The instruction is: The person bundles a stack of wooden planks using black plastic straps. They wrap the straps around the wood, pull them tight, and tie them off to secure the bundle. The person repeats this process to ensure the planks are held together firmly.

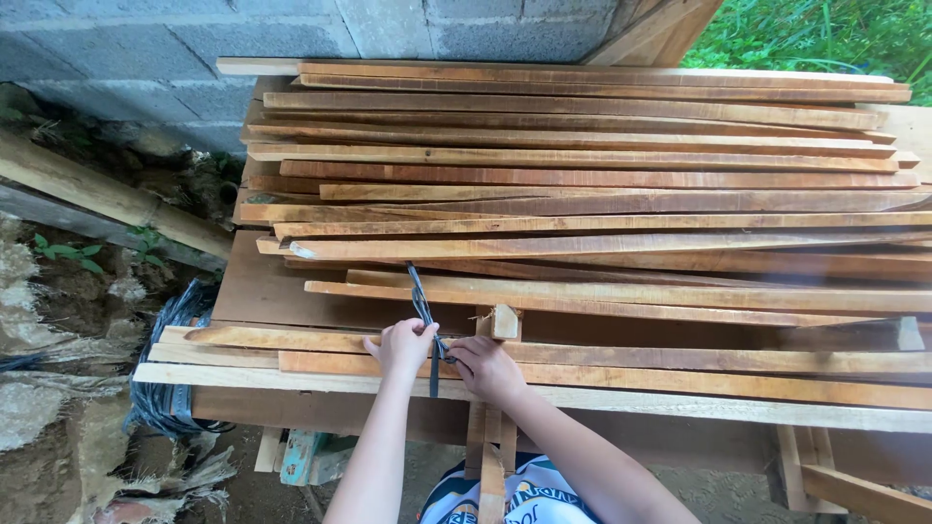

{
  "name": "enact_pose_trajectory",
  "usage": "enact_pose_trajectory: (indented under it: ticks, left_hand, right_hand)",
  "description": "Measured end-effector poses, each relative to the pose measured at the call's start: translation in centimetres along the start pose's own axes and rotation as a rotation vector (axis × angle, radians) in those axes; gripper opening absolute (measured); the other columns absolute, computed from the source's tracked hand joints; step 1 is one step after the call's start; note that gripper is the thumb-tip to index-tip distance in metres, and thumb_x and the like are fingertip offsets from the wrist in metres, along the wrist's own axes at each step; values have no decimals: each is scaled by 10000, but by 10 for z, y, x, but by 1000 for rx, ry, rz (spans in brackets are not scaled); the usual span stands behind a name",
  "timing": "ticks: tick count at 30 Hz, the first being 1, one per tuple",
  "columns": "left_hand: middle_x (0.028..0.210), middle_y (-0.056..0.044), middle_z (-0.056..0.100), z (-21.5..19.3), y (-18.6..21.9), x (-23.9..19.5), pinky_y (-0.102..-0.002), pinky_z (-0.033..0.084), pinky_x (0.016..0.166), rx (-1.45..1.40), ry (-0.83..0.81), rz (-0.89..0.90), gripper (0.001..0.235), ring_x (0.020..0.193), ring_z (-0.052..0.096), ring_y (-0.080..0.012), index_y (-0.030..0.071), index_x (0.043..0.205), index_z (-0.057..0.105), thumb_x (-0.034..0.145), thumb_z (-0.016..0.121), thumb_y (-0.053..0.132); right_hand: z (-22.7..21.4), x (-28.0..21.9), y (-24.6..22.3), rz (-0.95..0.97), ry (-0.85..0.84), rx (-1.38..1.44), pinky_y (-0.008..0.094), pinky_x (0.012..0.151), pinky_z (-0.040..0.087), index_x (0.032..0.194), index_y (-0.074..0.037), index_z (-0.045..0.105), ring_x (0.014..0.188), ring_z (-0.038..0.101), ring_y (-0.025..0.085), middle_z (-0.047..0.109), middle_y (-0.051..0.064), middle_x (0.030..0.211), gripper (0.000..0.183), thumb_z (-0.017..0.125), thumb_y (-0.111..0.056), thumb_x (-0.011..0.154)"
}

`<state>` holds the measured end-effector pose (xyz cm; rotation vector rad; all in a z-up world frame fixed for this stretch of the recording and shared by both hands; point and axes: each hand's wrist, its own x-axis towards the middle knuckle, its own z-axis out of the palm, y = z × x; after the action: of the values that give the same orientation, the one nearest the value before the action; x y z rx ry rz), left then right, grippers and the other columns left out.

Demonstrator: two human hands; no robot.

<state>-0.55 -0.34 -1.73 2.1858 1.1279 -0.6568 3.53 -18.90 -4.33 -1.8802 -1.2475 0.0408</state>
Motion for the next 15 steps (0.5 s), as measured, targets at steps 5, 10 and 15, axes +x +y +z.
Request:
enact_pose_trajectory:
  ticks: [5, 10, 15]
  left_hand:
    - [1094, 74, 777, 41, -23, 10, -571, 86, 1227, 28, 271, 79, 359, 1268, 600, -148, 299, 1108, 782, 979, 561, 551]
    - [1046, 30, 785, 66, -38, 19, -506, 196, 1208, -70, 461, 157, 316, 1191, 641, -150, 254, 1075, 797, 986, 618, 499]
    - [998, -75, 796, 22, -2, -24, -494, 336, 1118, -338, 354, 227, 342, 1052, 713, -271, 140, 1049, 776, 1077, 541, 388]
  right_hand:
    - [1, -2, 0, -10, 23, -18, 394, 800, 581, 1009, -13, 710, 944, 684, 336, 696, 136, 1076, 123, 645, -54, 914]
    - [1, -2, 1, -12, 34, -32, 391, 813, 579, 1000, -11, 715, 947, 689, 325, 698, 134, 1068, 117, 657, -61, 911]
    - [-7, 6, -7, 0, 40, -16, 391, 785, 580, 960, -38, 716, 909, 688, 316, 699, 110, 1033, 84, 666, -72, 901]
